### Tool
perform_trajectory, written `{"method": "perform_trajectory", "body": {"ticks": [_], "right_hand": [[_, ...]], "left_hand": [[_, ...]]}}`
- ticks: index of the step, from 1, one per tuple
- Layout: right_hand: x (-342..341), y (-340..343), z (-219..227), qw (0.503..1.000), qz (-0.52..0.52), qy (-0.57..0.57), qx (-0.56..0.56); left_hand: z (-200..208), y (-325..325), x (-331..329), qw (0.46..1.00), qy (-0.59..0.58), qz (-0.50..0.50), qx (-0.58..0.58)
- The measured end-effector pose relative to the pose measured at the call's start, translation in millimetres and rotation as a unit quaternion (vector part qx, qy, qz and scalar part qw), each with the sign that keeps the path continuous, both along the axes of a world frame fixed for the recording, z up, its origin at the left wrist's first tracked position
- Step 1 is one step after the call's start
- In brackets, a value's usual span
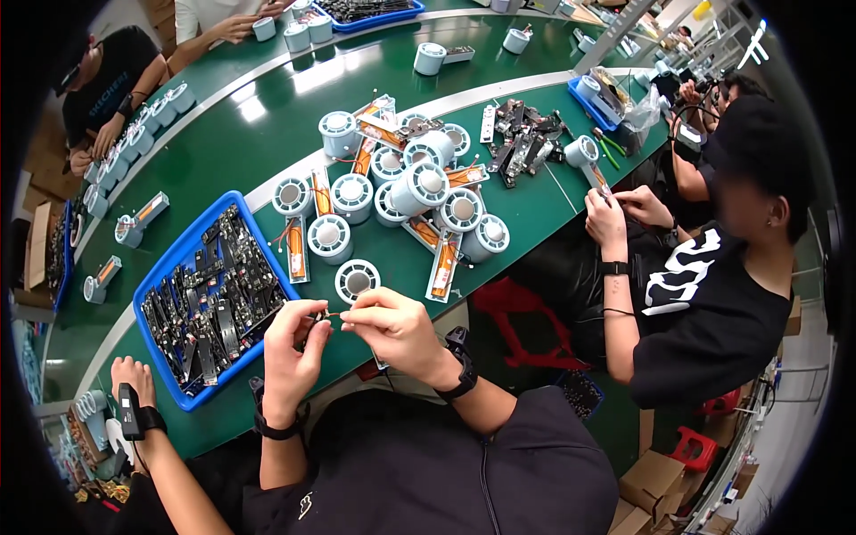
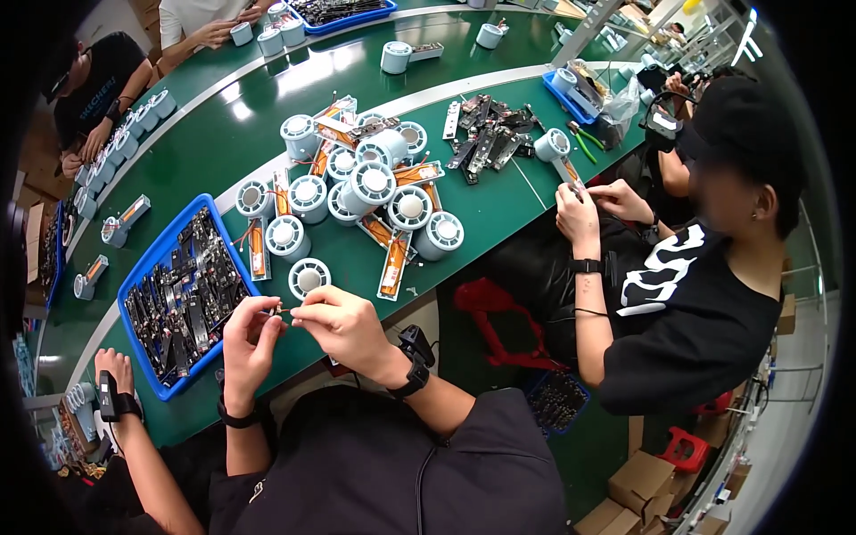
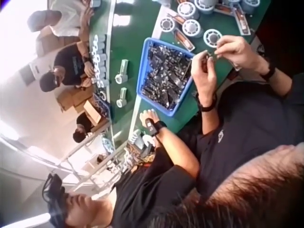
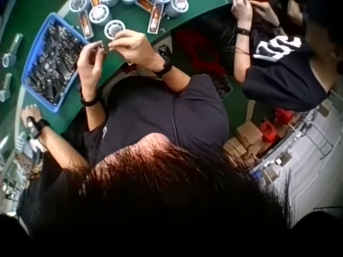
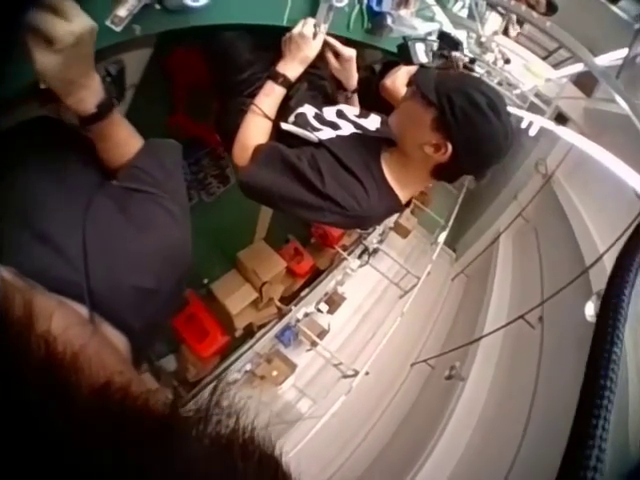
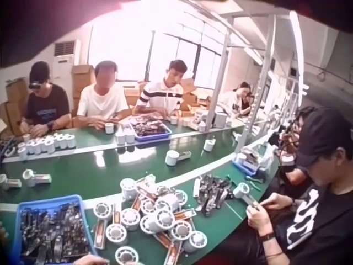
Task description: Assembling small electrical or mechanical components at a factory assembly station.
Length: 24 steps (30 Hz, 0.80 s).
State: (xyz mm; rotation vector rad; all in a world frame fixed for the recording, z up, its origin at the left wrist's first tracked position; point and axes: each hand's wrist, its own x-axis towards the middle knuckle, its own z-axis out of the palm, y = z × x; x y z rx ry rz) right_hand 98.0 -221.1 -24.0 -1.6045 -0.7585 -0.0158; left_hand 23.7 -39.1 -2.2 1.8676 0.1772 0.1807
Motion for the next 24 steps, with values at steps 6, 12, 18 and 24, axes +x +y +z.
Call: {"method": "perform_trajectory", "body": {"ticks": [6, 12, 18, 24], "right_hand": [[-4, -6, -2, 0.914, 0.040, 0.391, 0.095], [4, 3, -6, 0.989, 0.020, 0.149, 0.010], [6, 3, -4, 1.000, 0.018, -0.005, -0.001], [7, 0, -2, 0.996, -0.001, -0.059, -0.063]], "left_hand": [[10, 4, -1, 0.982, -0.097, -0.091, 0.131], [-2, 4, -2, 0.979, -0.113, -0.080, 0.150], [-3, 2, 0, 0.978, -0.132, -0.072, 0.148], [-8, -3, 0, 0.979, -0.137, -0.046, 0.146]]}}
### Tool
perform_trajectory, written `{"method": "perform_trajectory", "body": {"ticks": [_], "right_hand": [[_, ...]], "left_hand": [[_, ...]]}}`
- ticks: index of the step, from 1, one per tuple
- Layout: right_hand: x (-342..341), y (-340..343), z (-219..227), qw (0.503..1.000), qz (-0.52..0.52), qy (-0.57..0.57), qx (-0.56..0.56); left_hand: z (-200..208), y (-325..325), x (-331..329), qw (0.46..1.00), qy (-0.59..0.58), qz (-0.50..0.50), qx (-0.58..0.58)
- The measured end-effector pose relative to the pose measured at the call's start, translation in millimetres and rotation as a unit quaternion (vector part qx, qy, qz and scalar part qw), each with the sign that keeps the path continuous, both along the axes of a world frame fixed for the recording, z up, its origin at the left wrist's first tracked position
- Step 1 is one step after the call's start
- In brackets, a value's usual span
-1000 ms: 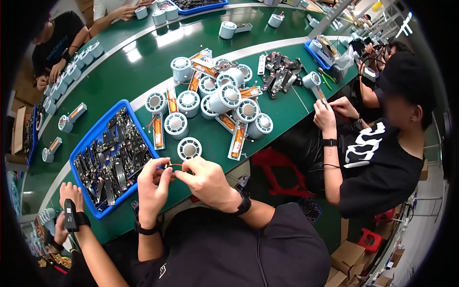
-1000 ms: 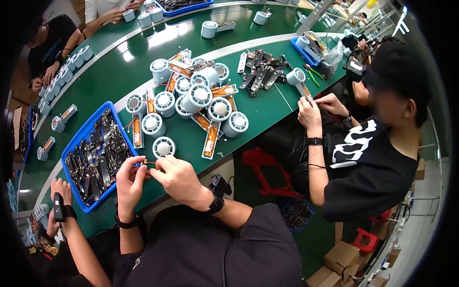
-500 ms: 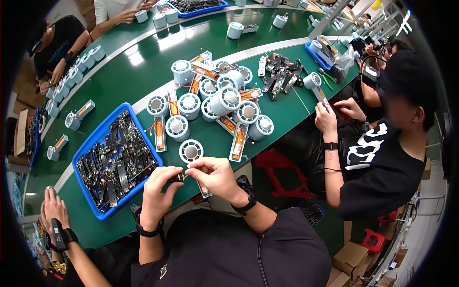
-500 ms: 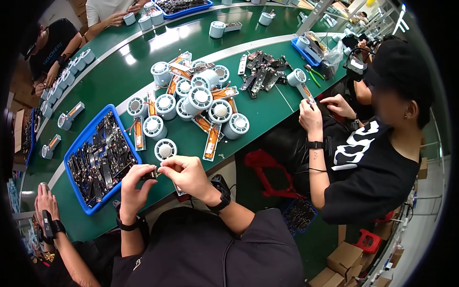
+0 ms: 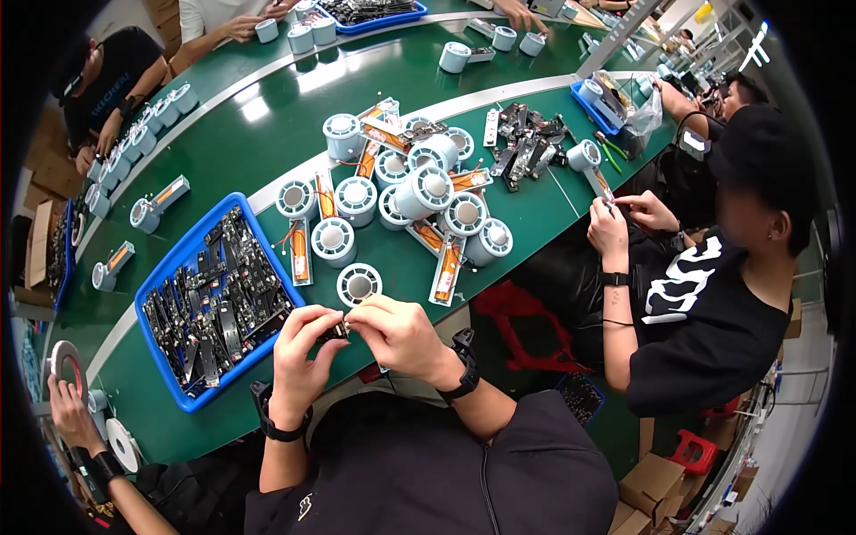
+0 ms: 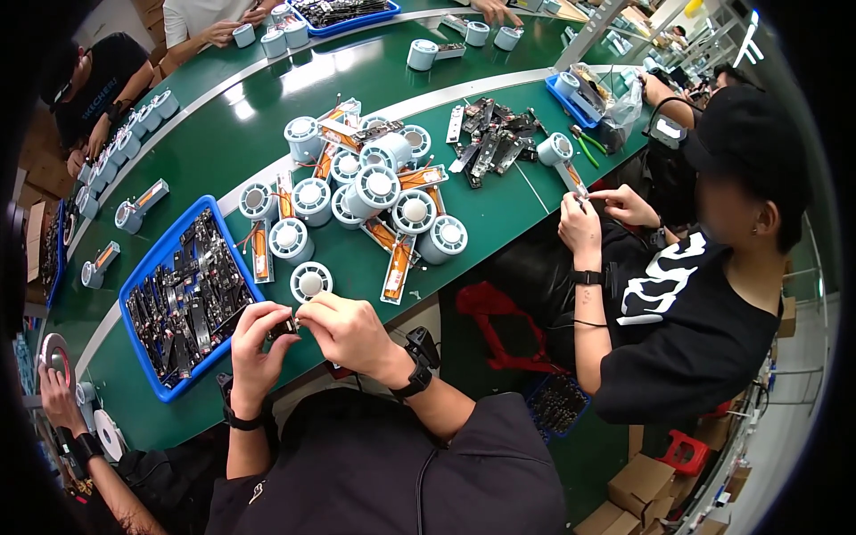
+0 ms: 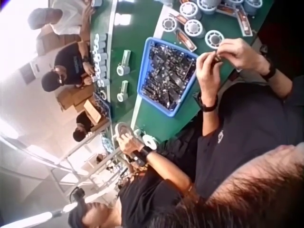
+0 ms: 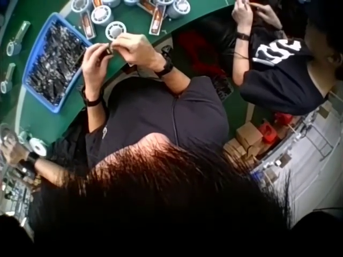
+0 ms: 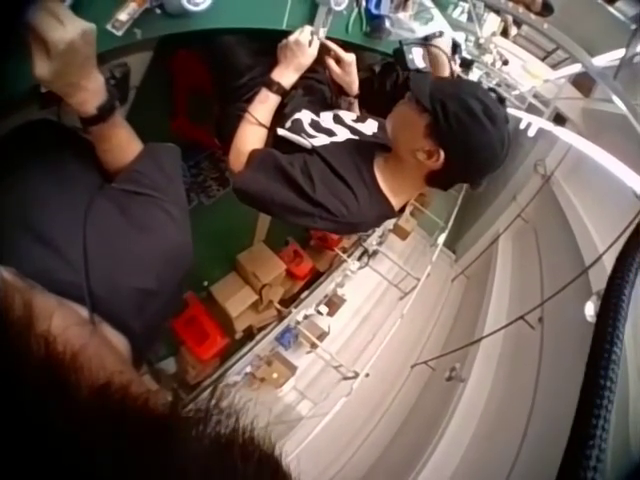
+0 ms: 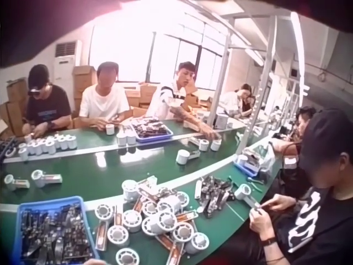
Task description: Assembling small electrical or mechanical components at a factory assembly station.
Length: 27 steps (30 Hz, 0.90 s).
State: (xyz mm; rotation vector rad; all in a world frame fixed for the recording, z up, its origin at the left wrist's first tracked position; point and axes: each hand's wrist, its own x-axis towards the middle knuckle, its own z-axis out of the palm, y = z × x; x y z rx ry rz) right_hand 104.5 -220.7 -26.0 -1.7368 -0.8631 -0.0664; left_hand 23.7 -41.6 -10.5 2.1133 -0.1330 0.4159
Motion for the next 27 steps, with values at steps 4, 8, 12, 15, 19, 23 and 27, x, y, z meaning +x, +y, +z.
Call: {"method": "perform_trajectory", "body": {"ticks": [4, 8, 12, 15, 19, 23, 27], "right_hand": [[4, -3, 1, 0.999, 0.013, -0.027, -0.026], [7, -6, 0, 0.998, 0.027, -0.049, -0.040], [7, -8, -1, 0.996, 0.028, -0.070, -0.040], [8, -8, -2, 0.996, 0.030, -0.083, -0.034], [7, -9, -3, 0.994, 0.030, -0.103, -0.037], [3, -7, -1, 0.991, 0.010, -0.123, -0.051], [2, -5, -6, 0.993, -0.009, -0.120, -0.014]], "left_hand": [[-4, -1, -1, 1.000, 0.004, 0.011, -0.010], [-5, 1, -2, 1.000, 0.009, 0.009, -0.007], [2, 2, 0, 1.000, 0.006, -0.005, 0.019], [3, 2, 1, 0.999, 0.009, -0.018, 0.025], [3, 1, 1, 0.999, 0.021, -0.028, 0.016], [6, -1, 1, 0.999, 0.025, -0.024, 0.016], [5, -2, 1, 0.999, 0.025, -0.022, 0.017]]}}
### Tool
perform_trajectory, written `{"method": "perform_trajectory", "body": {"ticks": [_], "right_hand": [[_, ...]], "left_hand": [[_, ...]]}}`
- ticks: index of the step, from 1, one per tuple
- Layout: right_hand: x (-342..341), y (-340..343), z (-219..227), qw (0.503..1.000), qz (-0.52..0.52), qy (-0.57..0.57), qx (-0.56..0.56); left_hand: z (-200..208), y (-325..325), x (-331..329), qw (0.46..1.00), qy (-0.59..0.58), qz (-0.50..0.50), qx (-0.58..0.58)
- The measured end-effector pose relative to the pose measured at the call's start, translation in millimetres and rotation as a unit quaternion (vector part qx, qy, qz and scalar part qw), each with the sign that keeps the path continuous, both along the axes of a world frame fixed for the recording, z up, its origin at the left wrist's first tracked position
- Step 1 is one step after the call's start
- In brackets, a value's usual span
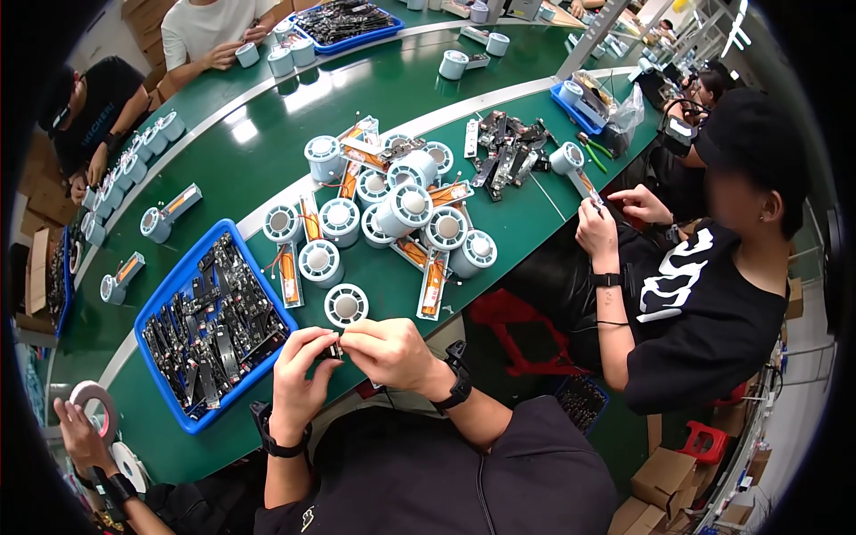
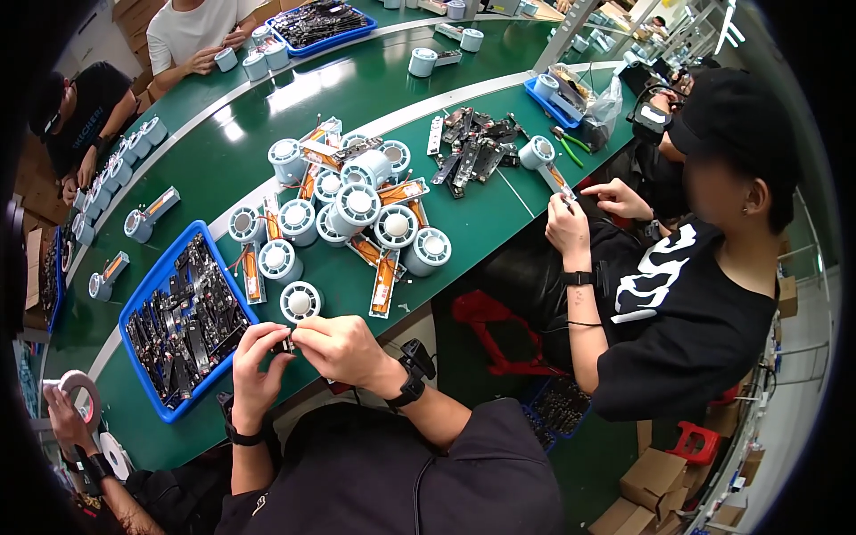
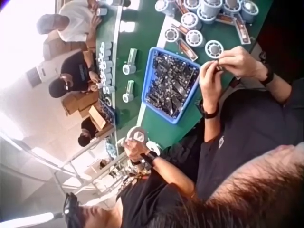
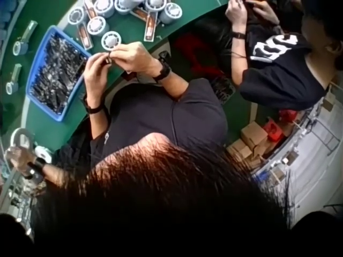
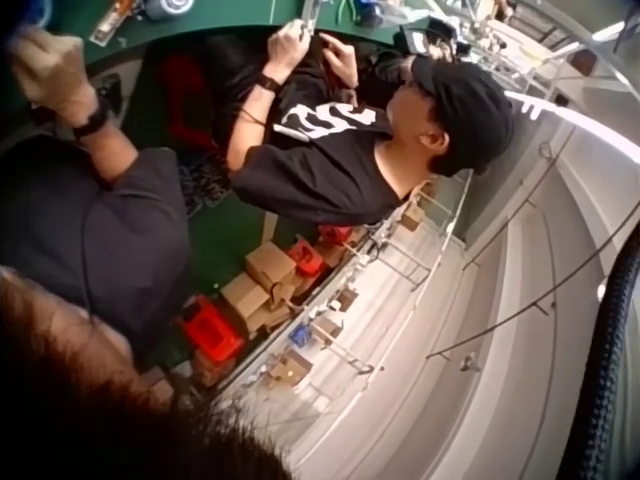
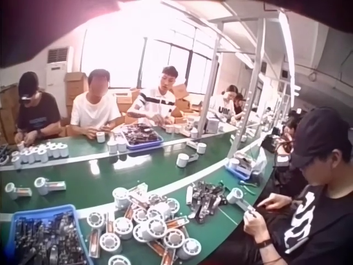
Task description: Assembling small electrical or mechanical components at a factory assembly station.
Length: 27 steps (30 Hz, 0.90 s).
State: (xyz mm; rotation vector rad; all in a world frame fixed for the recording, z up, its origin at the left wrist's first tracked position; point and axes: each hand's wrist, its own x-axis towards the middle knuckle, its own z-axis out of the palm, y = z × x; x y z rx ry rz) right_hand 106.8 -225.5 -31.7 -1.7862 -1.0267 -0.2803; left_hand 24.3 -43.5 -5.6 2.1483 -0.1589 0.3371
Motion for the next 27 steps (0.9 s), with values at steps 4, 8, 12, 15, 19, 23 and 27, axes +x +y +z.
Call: {"method": "perform_trajectory", "body": {"ticks": [4, 8, 12, 15, 19, 23, 27], "right_hand": [[2, 1, -10, 0.999, 0.005, 0.016, 0.034], [7, -1, -12, 0.998, 0.015, 0.007, 0.054], [6, -1, -8, 0.999, 0.011, -0.021, 0.042], [-1, -2, -7, 0.999, -0.017, -0.040, 0.027], [-2, 1, -19, 0.997, 0.001, -0.004, 0.071], [1, 6, -21, 0.994, 0.064, 0.008, 0.093], [5, -7, -15, 0.994, 0.058, 0.037, 0.079]], "left_hand": [[-3, -1, 2, 1.000, -0.010, 0.007, 0.009], [-4, -2, 3, 1.000, -0.009, 0.008, 0.002], [-3, -3, 1, 1.000, -0.005, 0.014, -0.008], [-3, -3, 0, 1.000, -0.014, 0.021, -0.004], [-6, -2, -1, 0.999, -0.021, 0.021, -0.015], [-6, 3, -10, 0.999, -0.010, 0.039, -0.009], [-6, -4, 0, 0.999, -0.035, -0.002, -0.034]]}}
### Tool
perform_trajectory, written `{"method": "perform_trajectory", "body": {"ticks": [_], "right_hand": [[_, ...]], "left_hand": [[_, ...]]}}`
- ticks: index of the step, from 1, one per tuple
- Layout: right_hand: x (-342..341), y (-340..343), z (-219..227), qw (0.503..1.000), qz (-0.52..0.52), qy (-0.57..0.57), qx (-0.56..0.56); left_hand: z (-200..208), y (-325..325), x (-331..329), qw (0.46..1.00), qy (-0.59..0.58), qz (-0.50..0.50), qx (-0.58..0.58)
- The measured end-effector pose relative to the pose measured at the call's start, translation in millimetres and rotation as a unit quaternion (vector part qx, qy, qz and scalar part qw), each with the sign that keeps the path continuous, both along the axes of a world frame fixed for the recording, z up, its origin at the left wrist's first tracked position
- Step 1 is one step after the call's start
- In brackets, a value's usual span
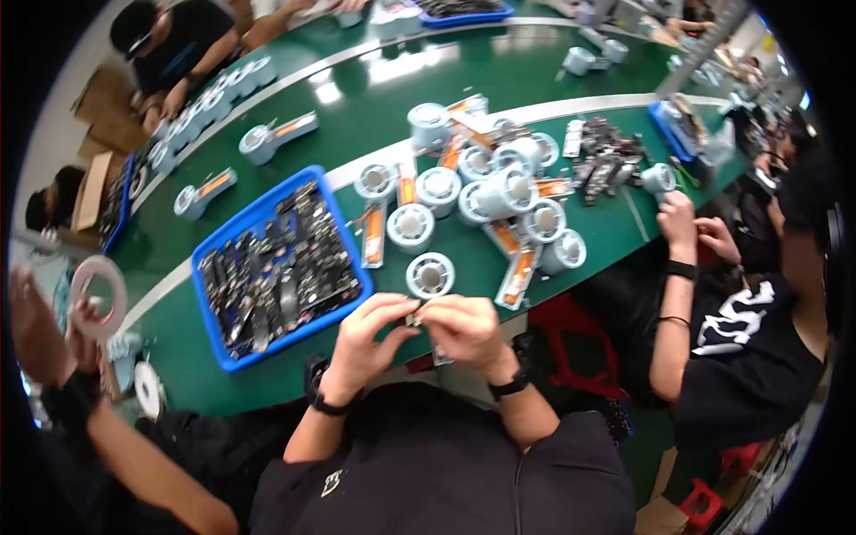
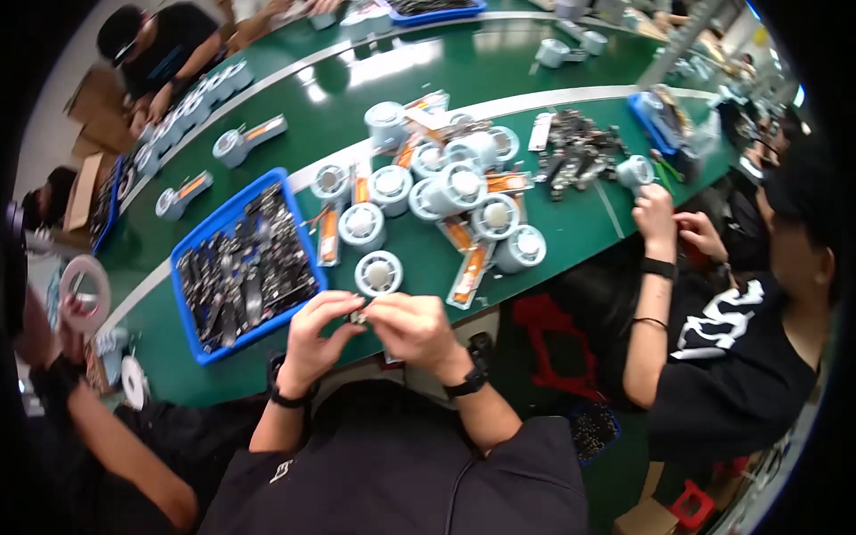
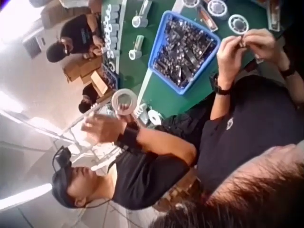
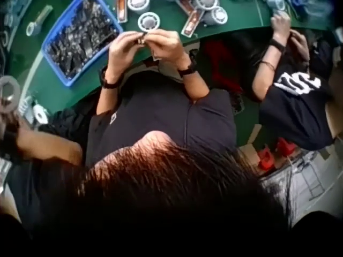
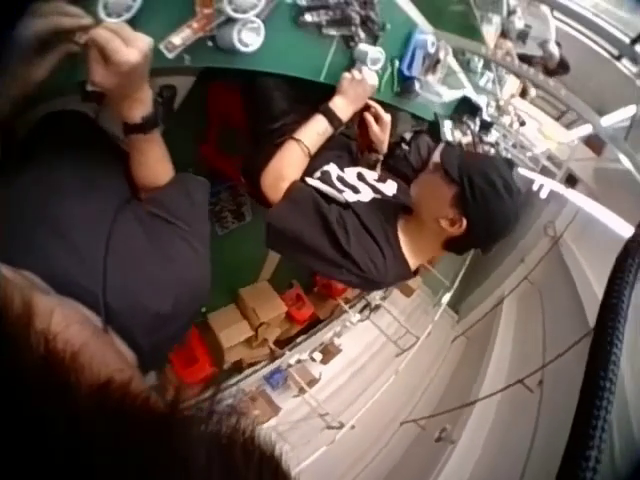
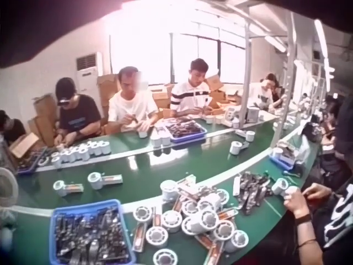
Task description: Assembling small electrical or mechanical components at a factory assembly station.
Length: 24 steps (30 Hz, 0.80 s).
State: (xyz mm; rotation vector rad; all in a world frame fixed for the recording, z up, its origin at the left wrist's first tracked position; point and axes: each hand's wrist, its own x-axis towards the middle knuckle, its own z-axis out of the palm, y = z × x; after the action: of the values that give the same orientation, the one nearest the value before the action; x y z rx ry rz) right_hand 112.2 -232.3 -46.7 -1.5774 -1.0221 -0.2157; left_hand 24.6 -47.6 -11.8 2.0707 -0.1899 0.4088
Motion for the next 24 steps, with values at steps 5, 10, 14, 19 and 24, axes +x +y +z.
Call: {"method": "perform_trajectory", "body": {"ticks": [5, 10, 14, 19, 24], "right_hand": [[-3, 8, -5, 0.999, 0.001, 0.040, 0.033], [6, 8, -2, 0.999, 0.018, 0.014, 0.025], [7, -2, 9, 0.999, -0.003, -0.043, -0.011], [3, 3, 4, 1.000, -0.001, -0.012, -0.028], [0, 1, 8, 0.999, 0.001, -0.007, -0.037]], "left_hand": [[-1, 3, -1, 1.000, 0.024, 0.003, -0.011], [-2, 2, 3, 0.999, 0.021, 0.015, -0.029], [2, -2, 4, 0.999, 0.019, 0.006, -0.026], [-3, 1, -1, 1.000, 0.012, -0.004, 0.013], [-1, -1, -1, 1.000, 0.001, 0.002, 0.022]]}}
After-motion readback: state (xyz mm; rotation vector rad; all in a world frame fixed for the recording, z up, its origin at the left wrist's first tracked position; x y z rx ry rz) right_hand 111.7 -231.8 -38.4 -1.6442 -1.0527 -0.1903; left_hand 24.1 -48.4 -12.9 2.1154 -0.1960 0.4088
